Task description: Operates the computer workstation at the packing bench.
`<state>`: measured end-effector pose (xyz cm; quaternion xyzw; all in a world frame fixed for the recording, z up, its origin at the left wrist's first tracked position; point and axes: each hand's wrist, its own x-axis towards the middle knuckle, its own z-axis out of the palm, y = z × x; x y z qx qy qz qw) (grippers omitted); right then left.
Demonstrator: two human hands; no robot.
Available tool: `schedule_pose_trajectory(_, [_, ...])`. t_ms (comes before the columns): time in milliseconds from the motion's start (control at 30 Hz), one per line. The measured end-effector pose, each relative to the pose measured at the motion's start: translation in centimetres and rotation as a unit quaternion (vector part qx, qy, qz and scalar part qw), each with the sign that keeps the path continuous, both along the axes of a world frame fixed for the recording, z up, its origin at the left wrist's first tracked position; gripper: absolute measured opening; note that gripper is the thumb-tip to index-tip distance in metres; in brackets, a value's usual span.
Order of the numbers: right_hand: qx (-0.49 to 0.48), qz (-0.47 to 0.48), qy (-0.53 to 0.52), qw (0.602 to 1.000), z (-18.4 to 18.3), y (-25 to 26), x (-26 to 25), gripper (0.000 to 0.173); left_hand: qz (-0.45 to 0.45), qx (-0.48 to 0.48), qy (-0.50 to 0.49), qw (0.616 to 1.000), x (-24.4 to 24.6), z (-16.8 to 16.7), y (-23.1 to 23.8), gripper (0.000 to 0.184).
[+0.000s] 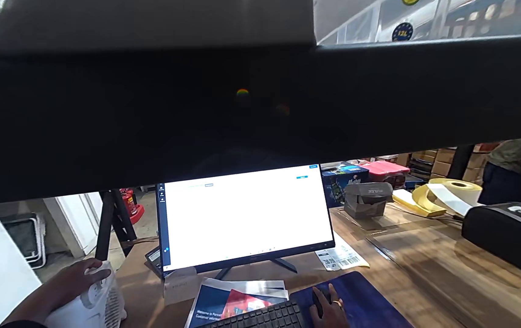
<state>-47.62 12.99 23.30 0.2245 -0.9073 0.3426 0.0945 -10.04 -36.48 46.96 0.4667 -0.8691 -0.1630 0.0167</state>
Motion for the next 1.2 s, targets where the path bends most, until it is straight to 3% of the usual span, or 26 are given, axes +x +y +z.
schedule_pose_trajectory(167, [-0.015, 0.0, 0.023, 1.0, -0.2, 0.0, 0.1, 0.051, 0.0, 0.002, 0.009, 1.0, -0.3, 0.7, 1.3, 0.05])
schedule_pose_trajectory(400, [-0.018, -0.01, 0.034, 0.999, -0.1, -0.1, -0.1, 0.043, 0.002, 0.001, -0.003, 1.0, -0.5, 0.9, 1.1, 0.048])
schedule_pose_trajectory(600, [-0.002, -0.004, 0.004, 1.0, 0.5, -0.2, 0.1, 0.052, 0.001, 0.001, -0.002, 1.0, -0.3, 0.8, 0.7, 0.05])
schedule_pose_trajectory(1200, [0.037, 0.044, 0.007, 0.998, -0.3, -0.2, -0.5, 0.049, 0.006, 0.012, -0.001, 1.0, -0.2, 1.1, 1.6, 0.056])
